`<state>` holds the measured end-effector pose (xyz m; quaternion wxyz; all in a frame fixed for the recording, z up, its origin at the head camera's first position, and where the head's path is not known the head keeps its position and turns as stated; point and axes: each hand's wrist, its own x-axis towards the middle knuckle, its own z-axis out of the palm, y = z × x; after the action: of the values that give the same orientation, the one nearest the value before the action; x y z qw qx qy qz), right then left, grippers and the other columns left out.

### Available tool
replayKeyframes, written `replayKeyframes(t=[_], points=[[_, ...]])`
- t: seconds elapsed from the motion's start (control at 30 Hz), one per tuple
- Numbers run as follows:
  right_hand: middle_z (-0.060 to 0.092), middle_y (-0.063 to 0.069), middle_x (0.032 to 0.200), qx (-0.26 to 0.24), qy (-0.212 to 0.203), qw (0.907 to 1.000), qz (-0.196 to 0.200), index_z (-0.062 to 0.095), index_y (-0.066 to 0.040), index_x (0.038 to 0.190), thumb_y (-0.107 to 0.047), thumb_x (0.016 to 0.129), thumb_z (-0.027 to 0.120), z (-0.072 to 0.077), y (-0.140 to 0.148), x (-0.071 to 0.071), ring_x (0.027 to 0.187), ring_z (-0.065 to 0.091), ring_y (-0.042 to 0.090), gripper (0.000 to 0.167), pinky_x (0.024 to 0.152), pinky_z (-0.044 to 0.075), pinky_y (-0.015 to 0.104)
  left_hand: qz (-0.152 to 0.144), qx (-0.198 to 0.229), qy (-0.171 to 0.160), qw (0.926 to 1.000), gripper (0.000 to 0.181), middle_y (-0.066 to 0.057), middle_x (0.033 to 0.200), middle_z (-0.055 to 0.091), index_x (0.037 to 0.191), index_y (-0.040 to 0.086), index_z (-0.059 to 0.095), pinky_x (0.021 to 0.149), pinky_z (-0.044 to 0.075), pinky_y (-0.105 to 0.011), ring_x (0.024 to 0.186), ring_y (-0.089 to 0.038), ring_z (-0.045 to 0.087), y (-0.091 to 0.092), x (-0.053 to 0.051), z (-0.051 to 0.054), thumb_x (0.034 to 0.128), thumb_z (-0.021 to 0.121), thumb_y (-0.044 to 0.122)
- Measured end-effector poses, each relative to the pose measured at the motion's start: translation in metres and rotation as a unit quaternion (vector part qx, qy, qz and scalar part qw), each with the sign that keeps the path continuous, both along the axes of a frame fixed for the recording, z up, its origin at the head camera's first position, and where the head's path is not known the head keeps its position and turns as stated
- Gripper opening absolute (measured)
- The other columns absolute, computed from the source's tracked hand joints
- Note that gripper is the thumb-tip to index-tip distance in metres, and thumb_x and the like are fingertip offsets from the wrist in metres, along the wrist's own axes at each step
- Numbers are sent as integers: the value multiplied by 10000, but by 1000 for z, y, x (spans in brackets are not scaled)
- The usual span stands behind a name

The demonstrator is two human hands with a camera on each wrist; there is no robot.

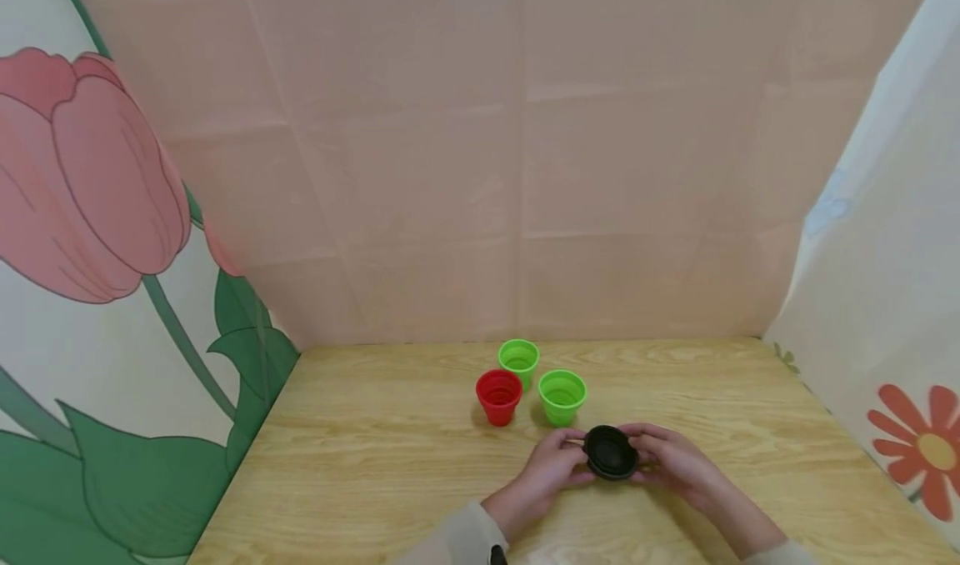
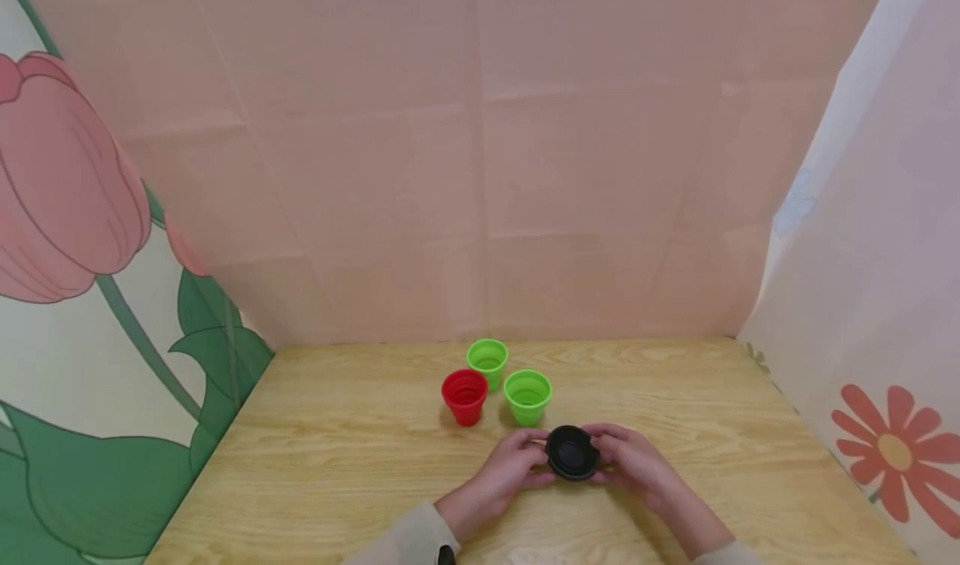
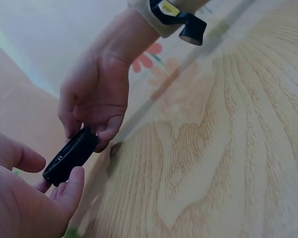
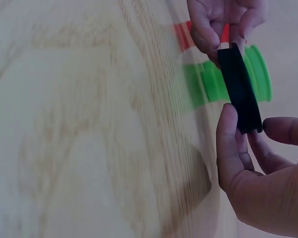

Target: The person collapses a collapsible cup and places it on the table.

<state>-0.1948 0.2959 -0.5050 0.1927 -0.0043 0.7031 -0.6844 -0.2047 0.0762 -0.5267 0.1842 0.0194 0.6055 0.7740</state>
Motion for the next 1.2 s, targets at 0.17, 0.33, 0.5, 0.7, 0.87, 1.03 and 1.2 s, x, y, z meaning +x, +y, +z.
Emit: replayKeyframes(t=[0.17, 0.33, 0.5, 0.7, 0.87, 1.03, 1.2], points=[[574, 29, 917, 108, -39, 9999, -35, 447, 117, 1408, -141, 1031, 519, -1, 5, 1, 893, 628, 175, 463, 797, 600, 347, 57, -65, -78, 9999, 392, -93, 972, 618, 1155, -16, 657, 780, 628, -376, 818, -178, 658, 9, 0, 0, 782, 558, -84], [642, 60, 982, 234, -16, 9997, -28, 447, 123, 1400, -141, 1034, 520, -3, 11, 1, 901, 653, 183, 458, 788, 612, 348, -19, -163, -30, 9999, 408, -83, 979, 607, 1150, -35, 654, 791, 625, -382, 816, -164, 638, 13, 0, 2, 761, 541, -85], [672, 84, 1036, 626, 133, 9979, -10, 417, 142, 1413, -153, 1046, 503, 0, 14, 1, 909, 657, 195, 478, 767, 620, 376, -185, -327, 36, 9993, 430, -65, 983, 649, 1163, -51, 661, 792, 616, -363, 801, -158, 626, 15, 2, 5, 754, 530, -75], [663, 107, 1067, 1022, 252, 9944, -83, 430, 143, 1413, -146, 1034, 510, 3, 12, 0, 920, 648, 191, 484, 781, 623, 405, -234, -542, 49, 9982, 426, -49, 960, 670, 1167, -47, 669, 773, 608, -324, 784, -145, 619, 19, 1, 5, 764, 534, -68], [667, 114, 1038, 1323, 354, 9905, -140, 461, 145, 1394, -140, 1021, 523, 4, 11, -3, 921, 656, 194, 473, 795, 625, 411, -259, -646, -31, 9976, 427, -62, 967, 661, 1187, -51, 655, 802, 615, -351, 783, -155, 605, 20, 0, 4, 778, 531, -67], [655, 93, 963, 1392, 329, 9896, -147, 460, 154, 1390, -155, 1018, 533, 6, 11, -4, 895, 662, 186, 489, 789, 627, 410, -288, -730, -76, 9969, 433, -57, 941, 633, 1234, -54, 638, 814, 619, -370, 814, -168, 595, 20, 0, 6, 811, 550, -44], [627, 82, 931, 1424, 247, 9893, -192, 454, 159, 1391, -167, 1022, 535, 7, 11, -6, 869, 650, 176, 499, 782, 628, 411, -523, -942, -119, 9941, 393, -73, 905, 579, 1293, -38, 608, 784, 623, -391, 862, -192, 583, 17, -5, 8, 906, 583, 27]])
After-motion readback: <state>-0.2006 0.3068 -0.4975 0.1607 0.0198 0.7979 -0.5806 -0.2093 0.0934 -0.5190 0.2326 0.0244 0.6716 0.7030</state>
